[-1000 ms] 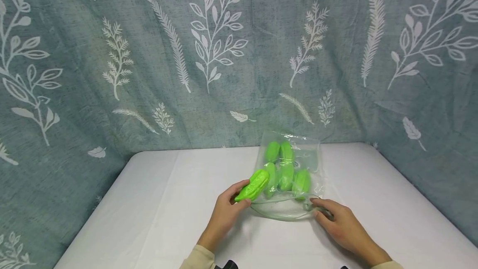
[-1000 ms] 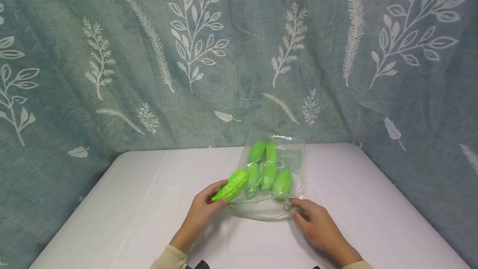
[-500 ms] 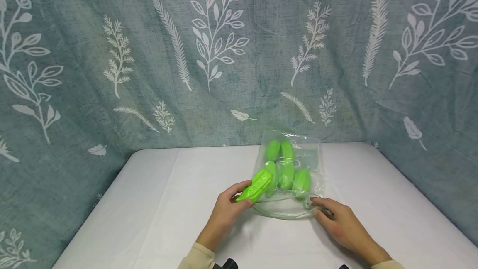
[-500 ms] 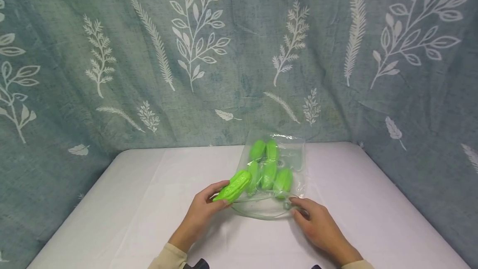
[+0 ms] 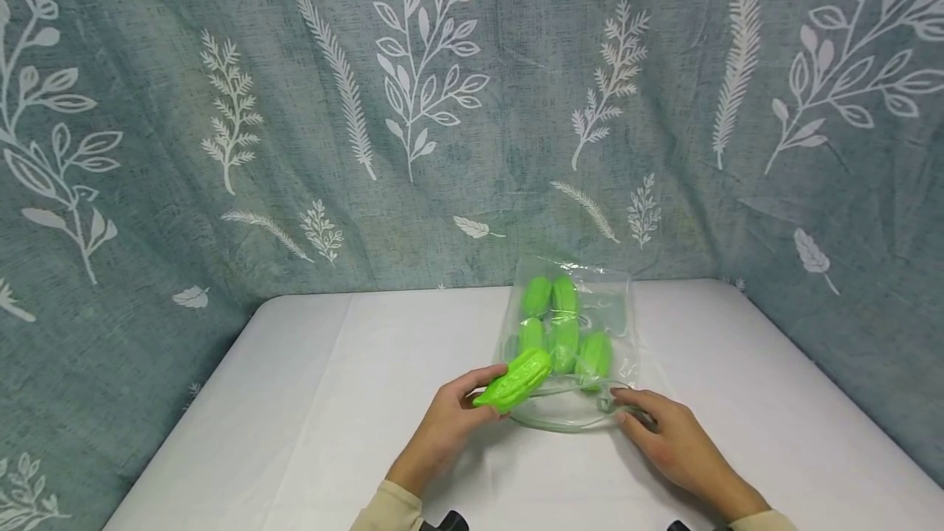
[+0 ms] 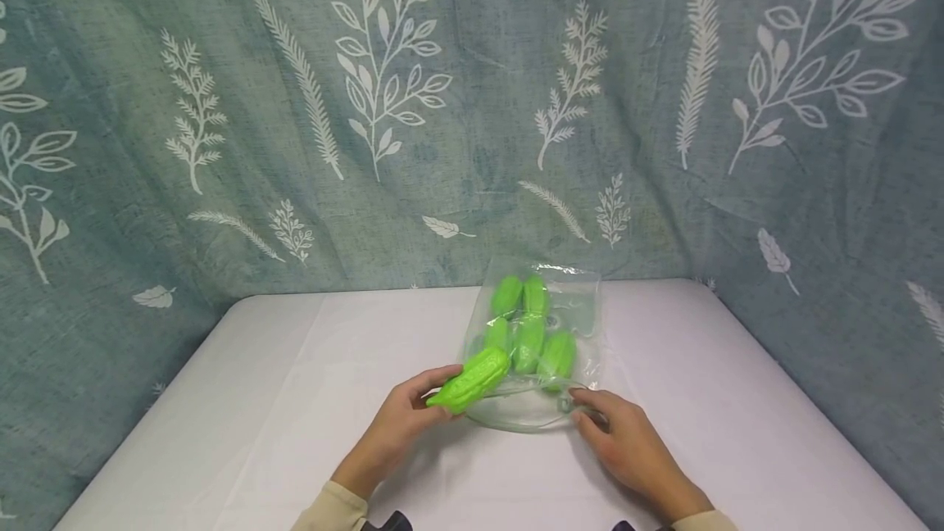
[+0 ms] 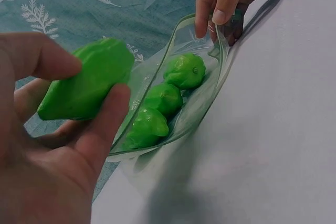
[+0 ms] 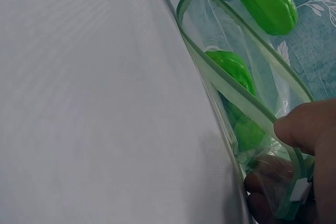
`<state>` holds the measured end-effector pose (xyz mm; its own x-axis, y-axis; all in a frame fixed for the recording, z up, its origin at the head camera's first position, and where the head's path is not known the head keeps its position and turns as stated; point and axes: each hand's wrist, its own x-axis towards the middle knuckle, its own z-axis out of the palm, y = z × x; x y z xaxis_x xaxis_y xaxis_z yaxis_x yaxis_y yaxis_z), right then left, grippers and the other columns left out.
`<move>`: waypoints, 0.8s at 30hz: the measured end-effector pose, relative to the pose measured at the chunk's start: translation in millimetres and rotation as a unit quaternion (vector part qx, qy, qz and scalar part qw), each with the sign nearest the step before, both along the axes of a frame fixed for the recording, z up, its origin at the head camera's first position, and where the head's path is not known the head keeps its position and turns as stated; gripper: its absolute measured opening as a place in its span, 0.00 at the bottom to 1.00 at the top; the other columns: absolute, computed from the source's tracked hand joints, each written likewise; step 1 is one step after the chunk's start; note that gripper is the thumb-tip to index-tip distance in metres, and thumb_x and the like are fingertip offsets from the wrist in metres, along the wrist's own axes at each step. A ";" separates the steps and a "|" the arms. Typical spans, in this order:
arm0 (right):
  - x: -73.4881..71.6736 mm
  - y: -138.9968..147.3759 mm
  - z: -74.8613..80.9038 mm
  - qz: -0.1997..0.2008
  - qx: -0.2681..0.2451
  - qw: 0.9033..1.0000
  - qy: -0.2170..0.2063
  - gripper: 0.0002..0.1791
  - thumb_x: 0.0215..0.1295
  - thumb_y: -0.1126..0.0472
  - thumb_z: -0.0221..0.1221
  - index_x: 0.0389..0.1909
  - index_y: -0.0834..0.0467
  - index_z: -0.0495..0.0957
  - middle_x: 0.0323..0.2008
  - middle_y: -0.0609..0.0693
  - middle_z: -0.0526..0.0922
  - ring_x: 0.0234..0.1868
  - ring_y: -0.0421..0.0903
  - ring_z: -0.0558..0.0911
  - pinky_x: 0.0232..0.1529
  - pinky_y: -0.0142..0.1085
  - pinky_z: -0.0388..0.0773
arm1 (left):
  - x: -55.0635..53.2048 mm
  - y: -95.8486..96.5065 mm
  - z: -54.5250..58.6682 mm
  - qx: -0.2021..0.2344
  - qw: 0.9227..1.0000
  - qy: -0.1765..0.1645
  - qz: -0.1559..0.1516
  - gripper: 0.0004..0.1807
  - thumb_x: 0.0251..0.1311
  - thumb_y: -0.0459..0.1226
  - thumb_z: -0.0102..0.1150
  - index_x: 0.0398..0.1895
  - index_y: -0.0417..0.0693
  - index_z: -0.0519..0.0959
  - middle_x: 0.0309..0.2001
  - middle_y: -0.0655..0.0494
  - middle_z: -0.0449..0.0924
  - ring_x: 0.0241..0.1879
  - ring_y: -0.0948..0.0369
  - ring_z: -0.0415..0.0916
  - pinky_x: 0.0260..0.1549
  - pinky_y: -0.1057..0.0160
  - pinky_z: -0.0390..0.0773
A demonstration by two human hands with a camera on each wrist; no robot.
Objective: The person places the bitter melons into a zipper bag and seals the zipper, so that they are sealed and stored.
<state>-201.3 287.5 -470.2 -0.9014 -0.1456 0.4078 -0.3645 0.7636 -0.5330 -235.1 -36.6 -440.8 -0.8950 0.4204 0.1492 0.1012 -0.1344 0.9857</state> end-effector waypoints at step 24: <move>0.1 0.3 -1.1 -0.004 0.007 1.000 0.005 0.16 0.71 0.53 0.62 0.55 0.53 0.83 0.58 0.45 0.82 0.61 0.52 0.78 0.58 0.46 0.74 | 13.2 4.3 -1.7 -0.082 0.988 0.049 -0.120 0.28 0.58 0.29 0.61 0.64 0.51 0.78 0.65 0.56 0.74 0.54 0.60 0.78 0.46 0.67 0.79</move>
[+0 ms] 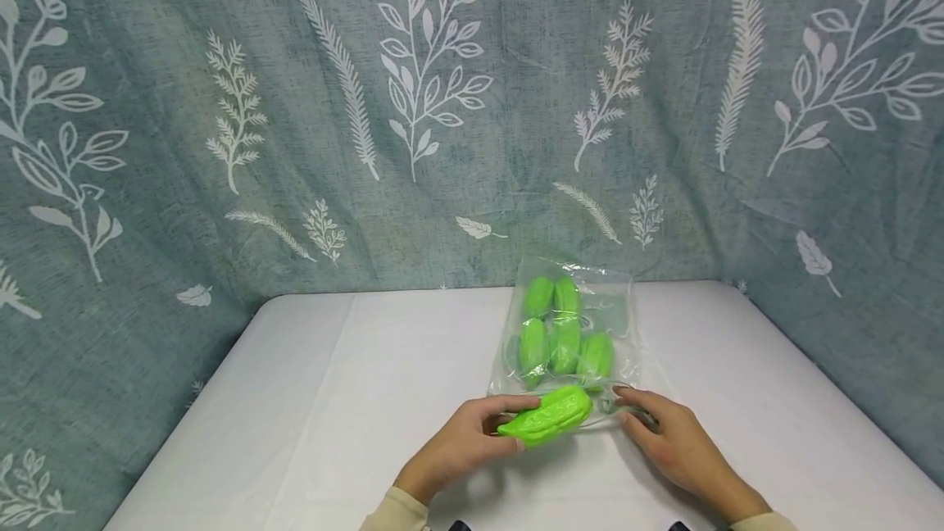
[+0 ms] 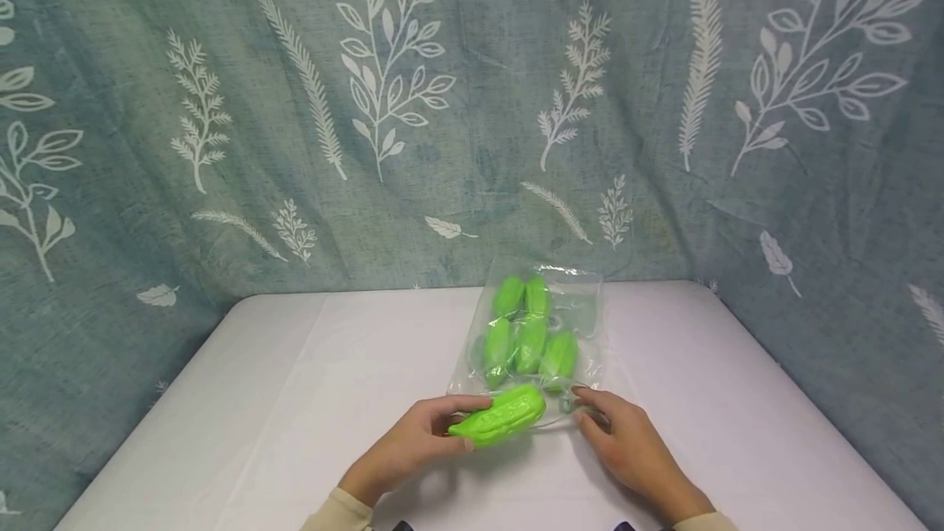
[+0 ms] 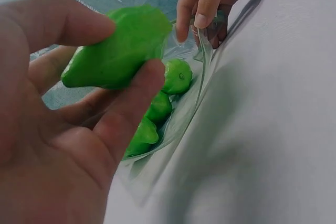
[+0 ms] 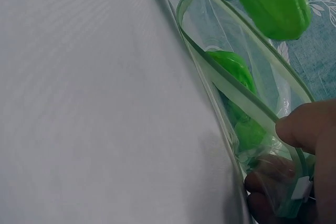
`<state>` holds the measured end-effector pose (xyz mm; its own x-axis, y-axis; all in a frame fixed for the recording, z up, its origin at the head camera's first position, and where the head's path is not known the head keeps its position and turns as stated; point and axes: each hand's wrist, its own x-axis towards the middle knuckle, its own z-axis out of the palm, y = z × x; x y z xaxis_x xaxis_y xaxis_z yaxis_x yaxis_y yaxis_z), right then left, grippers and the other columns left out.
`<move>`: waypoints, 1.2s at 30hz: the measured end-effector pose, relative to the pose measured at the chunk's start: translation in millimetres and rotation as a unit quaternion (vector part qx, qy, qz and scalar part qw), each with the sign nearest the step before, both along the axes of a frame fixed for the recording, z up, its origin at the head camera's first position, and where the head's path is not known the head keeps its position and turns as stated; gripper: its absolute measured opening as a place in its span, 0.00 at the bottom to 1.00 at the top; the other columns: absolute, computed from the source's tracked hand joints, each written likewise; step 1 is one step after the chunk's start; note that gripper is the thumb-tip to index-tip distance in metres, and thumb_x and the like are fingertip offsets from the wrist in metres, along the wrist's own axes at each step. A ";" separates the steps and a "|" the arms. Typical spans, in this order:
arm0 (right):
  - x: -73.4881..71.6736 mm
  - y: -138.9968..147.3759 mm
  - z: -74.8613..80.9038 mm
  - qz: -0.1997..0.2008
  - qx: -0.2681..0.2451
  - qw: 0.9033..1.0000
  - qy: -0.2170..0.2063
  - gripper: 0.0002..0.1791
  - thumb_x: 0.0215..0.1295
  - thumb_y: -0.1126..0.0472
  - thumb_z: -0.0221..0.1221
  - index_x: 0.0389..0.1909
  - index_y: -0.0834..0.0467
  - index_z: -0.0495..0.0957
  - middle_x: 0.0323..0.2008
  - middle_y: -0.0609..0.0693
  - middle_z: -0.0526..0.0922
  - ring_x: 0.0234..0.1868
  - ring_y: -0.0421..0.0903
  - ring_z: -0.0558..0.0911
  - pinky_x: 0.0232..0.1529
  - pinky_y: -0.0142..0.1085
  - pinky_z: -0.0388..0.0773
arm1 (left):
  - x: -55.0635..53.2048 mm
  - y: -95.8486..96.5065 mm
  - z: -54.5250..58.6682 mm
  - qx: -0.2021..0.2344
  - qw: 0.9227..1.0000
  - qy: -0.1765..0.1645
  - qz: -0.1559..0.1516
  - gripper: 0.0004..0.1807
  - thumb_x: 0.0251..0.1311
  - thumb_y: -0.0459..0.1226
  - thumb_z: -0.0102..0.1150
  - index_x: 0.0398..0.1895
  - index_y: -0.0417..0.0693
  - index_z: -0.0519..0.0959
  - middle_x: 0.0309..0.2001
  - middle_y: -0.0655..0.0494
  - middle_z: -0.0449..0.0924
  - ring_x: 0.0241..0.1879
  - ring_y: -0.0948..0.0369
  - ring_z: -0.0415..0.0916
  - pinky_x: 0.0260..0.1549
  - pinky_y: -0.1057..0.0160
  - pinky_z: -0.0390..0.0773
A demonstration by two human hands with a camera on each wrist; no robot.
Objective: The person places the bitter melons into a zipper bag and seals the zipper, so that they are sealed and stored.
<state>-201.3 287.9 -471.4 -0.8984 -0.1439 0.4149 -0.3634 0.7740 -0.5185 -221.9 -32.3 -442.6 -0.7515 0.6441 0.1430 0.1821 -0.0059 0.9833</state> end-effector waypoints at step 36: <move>-0.7 -1.1 1.1 0.000 -0.001 1.000 0.005 0.19 0.70 0.54 0.62 0.59 0.53 0.81 0.55 0.44 0.84 0.60 0.51 0.79 0.57 0.46 0.74 | 8.3 24.4 -12.0 -0.195 0.942 0.235 0.140 0.25 0.56 0.34 0.71 0.60 0.51 0.82 0.58 0.51 0.78 0.51 0.64 0.77 0.44 0.72 0.78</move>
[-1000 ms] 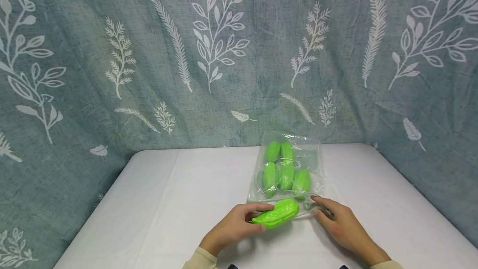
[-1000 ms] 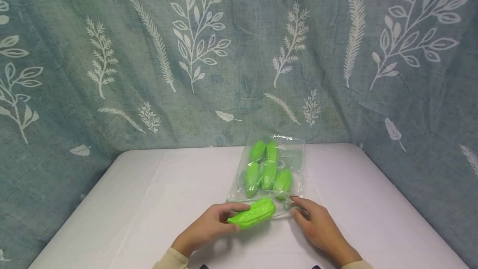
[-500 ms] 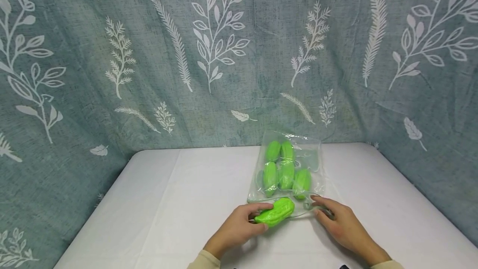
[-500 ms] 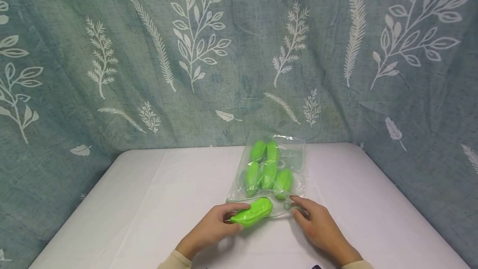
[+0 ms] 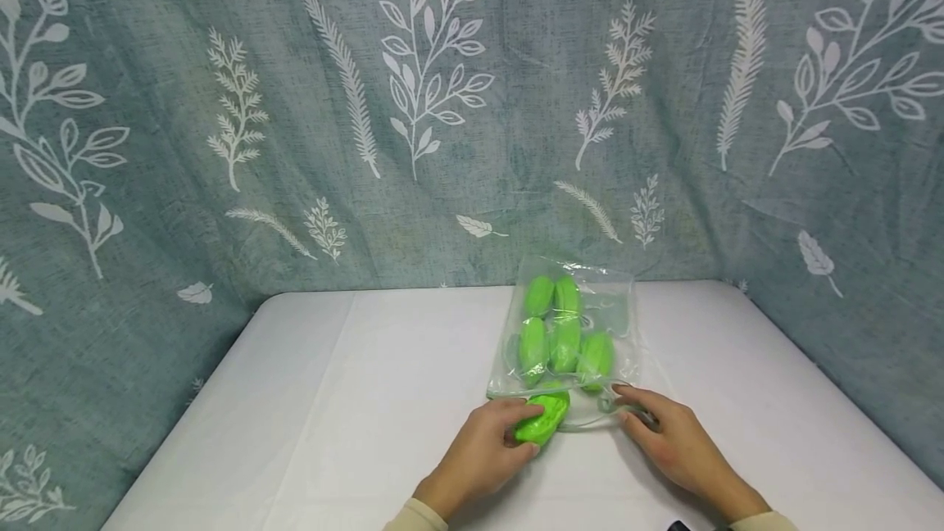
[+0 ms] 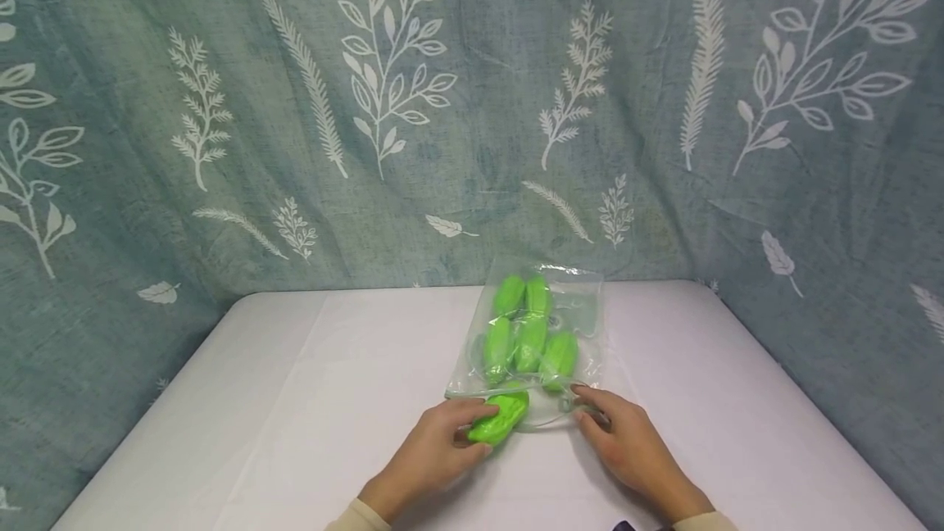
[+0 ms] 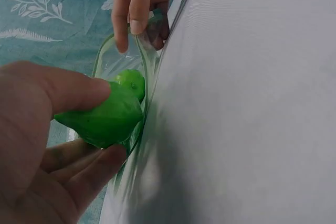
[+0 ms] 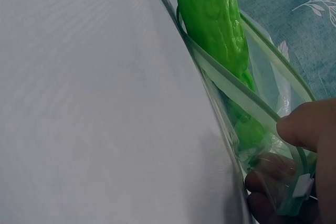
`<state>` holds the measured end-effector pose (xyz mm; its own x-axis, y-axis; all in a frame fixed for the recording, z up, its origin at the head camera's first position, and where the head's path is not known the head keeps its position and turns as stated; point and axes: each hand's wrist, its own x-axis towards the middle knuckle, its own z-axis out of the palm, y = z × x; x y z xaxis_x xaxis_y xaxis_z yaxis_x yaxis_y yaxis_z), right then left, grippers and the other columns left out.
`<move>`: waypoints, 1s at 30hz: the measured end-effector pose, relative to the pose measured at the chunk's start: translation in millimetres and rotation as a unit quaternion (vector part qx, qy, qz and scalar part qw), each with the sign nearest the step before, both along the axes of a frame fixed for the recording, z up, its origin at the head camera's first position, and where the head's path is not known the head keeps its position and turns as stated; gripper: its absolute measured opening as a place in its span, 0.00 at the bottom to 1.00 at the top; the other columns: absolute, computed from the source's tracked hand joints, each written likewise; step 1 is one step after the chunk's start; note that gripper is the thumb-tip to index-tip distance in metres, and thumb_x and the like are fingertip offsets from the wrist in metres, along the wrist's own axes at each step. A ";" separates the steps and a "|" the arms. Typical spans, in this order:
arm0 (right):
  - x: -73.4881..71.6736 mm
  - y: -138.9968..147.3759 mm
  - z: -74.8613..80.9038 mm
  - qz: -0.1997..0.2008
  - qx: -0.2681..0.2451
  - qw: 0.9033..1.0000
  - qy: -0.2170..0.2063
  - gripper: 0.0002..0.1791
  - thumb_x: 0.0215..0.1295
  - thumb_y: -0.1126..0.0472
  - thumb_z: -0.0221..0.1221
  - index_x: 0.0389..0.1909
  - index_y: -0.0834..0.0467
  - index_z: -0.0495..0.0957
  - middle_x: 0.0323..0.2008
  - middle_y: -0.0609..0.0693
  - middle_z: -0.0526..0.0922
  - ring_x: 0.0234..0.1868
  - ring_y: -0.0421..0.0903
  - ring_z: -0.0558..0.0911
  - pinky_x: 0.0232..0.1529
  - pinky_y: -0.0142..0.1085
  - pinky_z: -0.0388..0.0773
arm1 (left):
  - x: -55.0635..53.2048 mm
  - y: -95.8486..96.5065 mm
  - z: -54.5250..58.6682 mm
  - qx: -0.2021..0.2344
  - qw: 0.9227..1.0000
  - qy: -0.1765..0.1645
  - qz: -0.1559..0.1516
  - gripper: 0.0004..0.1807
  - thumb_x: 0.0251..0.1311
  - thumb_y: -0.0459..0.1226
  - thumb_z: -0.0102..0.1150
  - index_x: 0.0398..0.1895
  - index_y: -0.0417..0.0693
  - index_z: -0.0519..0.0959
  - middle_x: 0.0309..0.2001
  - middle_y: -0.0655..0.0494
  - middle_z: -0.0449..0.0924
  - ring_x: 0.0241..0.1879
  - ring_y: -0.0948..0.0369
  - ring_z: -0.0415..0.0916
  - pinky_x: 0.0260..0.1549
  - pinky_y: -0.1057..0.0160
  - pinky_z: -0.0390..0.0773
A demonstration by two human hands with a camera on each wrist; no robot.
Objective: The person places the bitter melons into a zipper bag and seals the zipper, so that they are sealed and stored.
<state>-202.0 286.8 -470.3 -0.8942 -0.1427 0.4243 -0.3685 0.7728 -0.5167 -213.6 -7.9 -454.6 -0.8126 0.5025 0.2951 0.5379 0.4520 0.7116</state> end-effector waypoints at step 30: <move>1.4 -0.3 0.0 0.001 -0.002 1.000 -0.009 0.18 0.71 0.53 0.61 0.58 0.54 0.82 0.58 0.46 0.82 0.61 0.52 0.78 0.58 0.45 0.72 | 4.8 5.3 -2.1 -0.128 0.988 0.083 0.035 0.26 0.62 0.41 0.57 0.66 0.57 0.77 0.62 0.50 0.75 0.58 0.56 0.76 0.54 0.56 0.78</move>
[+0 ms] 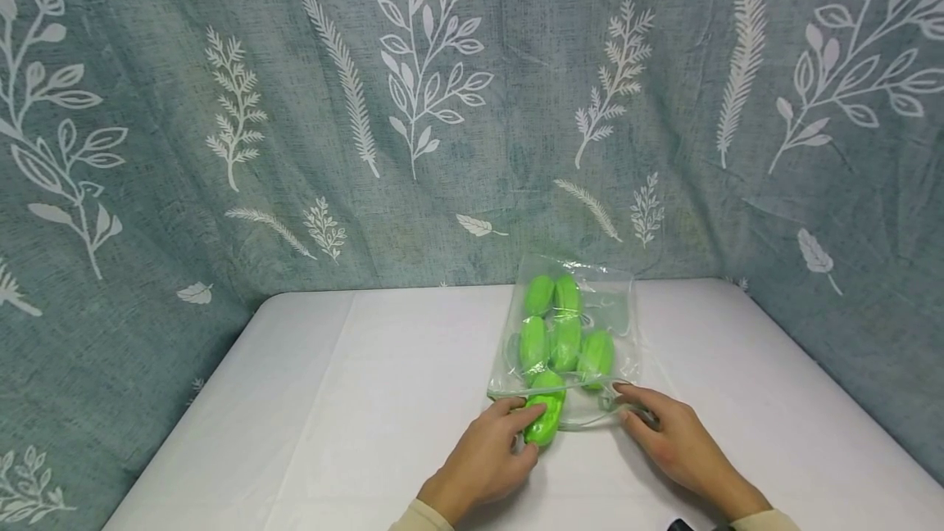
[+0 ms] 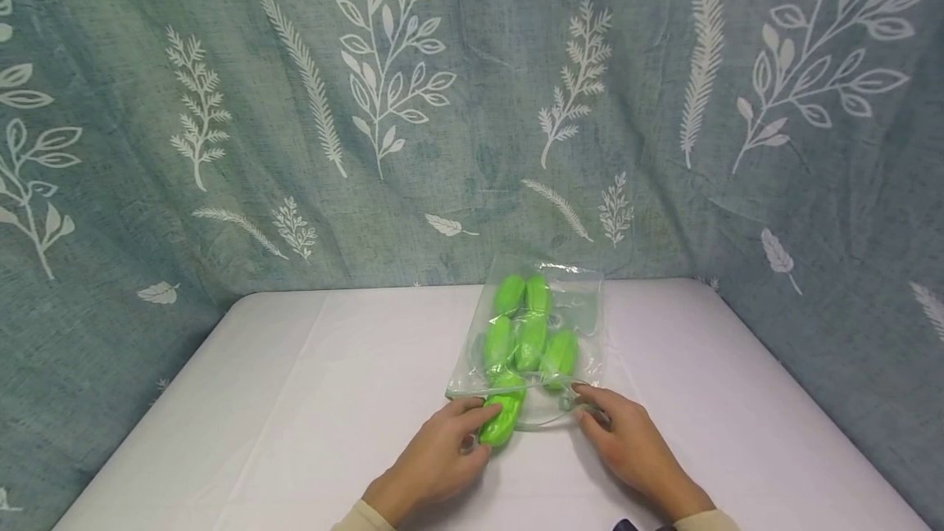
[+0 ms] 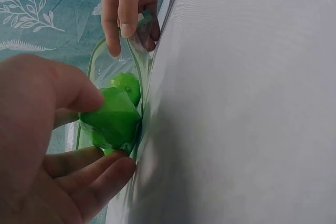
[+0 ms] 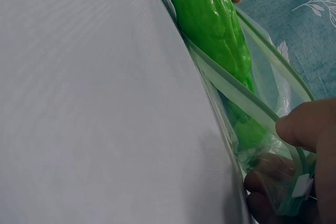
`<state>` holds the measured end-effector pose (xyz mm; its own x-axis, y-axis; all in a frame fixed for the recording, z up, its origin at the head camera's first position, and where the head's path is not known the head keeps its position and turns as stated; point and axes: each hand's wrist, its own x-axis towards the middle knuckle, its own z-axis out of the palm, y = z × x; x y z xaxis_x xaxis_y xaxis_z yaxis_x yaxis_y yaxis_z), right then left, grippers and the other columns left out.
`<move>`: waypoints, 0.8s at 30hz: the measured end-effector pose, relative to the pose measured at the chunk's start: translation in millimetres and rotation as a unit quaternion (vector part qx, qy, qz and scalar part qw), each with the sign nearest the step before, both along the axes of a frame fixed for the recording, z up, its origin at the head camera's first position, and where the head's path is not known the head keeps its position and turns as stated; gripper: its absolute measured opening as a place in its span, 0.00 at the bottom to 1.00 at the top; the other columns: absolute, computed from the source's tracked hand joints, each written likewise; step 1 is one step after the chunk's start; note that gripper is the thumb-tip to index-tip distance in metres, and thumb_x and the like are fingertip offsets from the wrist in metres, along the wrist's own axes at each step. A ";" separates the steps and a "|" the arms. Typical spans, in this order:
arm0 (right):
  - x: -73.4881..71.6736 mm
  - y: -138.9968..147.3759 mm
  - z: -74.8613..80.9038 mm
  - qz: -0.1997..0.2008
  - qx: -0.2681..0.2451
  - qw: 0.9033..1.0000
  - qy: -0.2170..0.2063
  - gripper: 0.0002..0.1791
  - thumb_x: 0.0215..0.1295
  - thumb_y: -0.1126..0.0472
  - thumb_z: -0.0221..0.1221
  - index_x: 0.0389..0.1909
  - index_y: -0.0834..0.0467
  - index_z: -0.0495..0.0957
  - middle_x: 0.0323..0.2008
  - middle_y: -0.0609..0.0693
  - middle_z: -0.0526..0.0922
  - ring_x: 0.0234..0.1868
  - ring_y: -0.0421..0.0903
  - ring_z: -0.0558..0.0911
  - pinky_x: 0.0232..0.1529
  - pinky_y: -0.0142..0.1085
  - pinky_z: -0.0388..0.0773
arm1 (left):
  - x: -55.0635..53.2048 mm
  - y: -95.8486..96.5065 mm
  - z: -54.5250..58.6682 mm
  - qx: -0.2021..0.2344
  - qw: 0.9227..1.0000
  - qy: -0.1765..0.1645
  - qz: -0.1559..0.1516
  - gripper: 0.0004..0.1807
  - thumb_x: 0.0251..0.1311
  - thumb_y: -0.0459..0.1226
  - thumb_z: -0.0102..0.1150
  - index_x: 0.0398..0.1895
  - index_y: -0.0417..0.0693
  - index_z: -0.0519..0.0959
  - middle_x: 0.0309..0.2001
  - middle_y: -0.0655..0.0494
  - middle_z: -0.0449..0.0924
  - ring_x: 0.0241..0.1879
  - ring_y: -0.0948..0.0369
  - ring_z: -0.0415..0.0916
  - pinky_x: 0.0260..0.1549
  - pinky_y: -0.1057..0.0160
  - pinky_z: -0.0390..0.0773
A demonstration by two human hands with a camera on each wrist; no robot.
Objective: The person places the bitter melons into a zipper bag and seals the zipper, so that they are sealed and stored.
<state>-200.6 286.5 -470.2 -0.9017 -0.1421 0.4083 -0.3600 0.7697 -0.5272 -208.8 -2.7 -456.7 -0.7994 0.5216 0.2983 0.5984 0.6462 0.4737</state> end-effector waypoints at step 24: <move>1.2 -1.8 2.2 0.000 0.002 1.000 0.003 0.16 0.70 0.55 0.62 0.55 0.56 0.83 0.57 0.47 0.83 0.61 0.54 0.78 0.58 0.48 0.71 | -1.5 -0.1 -6.3 0.058 0.993 0.101 0.021 0.16 0.55 0.36 0.73 0.48 0.49 0.85 0.45 0.58 0.80 0.41 0.68 0.79 0.39 0.71 0.79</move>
<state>-199.4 284.7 -468.0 -0.8993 -0.1428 0.4135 -0.3626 0.7720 -0.5220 -210.3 -2.8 -463.0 -0.7377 0.4423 0.5101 0.6624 0.6205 0.4198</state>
